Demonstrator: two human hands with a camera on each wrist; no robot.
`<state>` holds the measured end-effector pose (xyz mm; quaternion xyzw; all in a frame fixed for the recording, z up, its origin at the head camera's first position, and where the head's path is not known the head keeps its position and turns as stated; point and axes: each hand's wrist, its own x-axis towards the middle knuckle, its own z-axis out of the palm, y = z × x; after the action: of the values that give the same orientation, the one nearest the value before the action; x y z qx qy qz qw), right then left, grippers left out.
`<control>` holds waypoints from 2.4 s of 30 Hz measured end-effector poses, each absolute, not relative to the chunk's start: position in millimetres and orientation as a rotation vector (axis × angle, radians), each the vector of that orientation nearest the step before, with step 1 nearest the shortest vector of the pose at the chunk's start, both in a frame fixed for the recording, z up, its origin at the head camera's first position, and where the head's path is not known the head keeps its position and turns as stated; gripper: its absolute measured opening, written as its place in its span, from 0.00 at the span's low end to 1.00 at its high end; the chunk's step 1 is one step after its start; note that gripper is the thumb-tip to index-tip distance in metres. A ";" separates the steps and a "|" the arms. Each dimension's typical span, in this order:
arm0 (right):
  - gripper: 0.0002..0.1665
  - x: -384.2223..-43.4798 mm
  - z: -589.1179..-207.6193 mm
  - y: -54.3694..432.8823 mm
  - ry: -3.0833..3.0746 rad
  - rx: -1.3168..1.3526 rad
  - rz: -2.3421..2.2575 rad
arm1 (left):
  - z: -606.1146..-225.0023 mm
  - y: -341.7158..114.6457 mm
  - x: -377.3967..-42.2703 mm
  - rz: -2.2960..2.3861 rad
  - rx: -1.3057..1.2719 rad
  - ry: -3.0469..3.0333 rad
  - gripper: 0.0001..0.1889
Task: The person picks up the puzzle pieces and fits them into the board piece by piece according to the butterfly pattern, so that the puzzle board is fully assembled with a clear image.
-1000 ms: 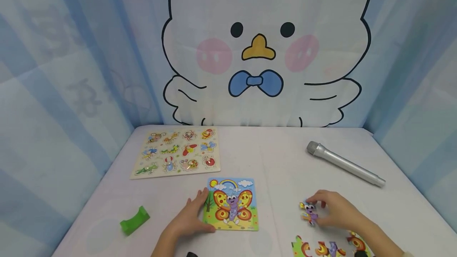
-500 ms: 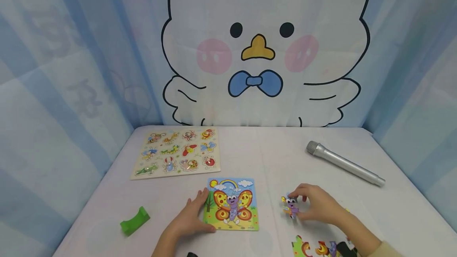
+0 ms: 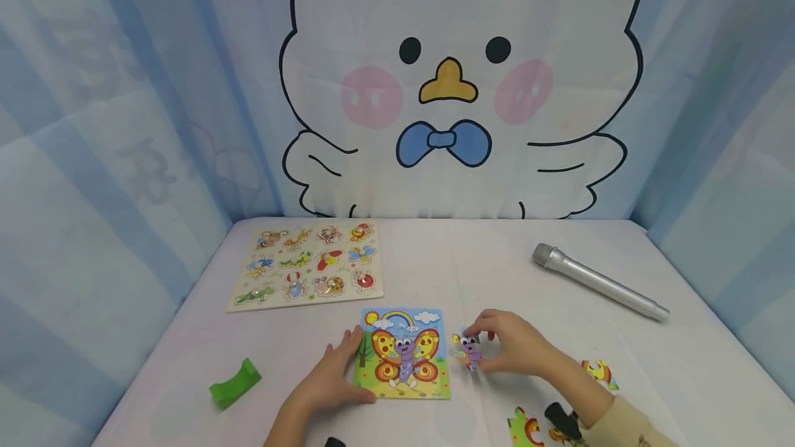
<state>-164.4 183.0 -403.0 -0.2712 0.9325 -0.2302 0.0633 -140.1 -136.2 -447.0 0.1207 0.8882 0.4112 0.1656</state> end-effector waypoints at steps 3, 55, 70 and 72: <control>0.23 -167.5 -404.6 172.6 2.811 -0.860 -0.699 | -447.6 -136.8 -140.7 1.169 0.347 2.535 0.59; 0.18 -188.1 -420.3 66.7 2.789 -0.803 -0.397 | -451.4 -140.2 -142.8 1.186 0.373 2.511 0.59; 0.19 -188.3 -420.5 81.3 2.649 -0.771 -0.683 | -448.6 -137.1 -142.0 1.165 0.380 2.529 0.59; 0.20 -189.7 -417.5 87.9 2.566 -0.764 -0.791 | -448.8 -136.6 -141.6 1.165 0.373 2.527 0.59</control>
<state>-189.7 87.9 -417.5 -0.2695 0.9052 -0.2789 0.1739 -141.6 -136.6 -448.8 0.1311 0.8875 0.4092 0.1663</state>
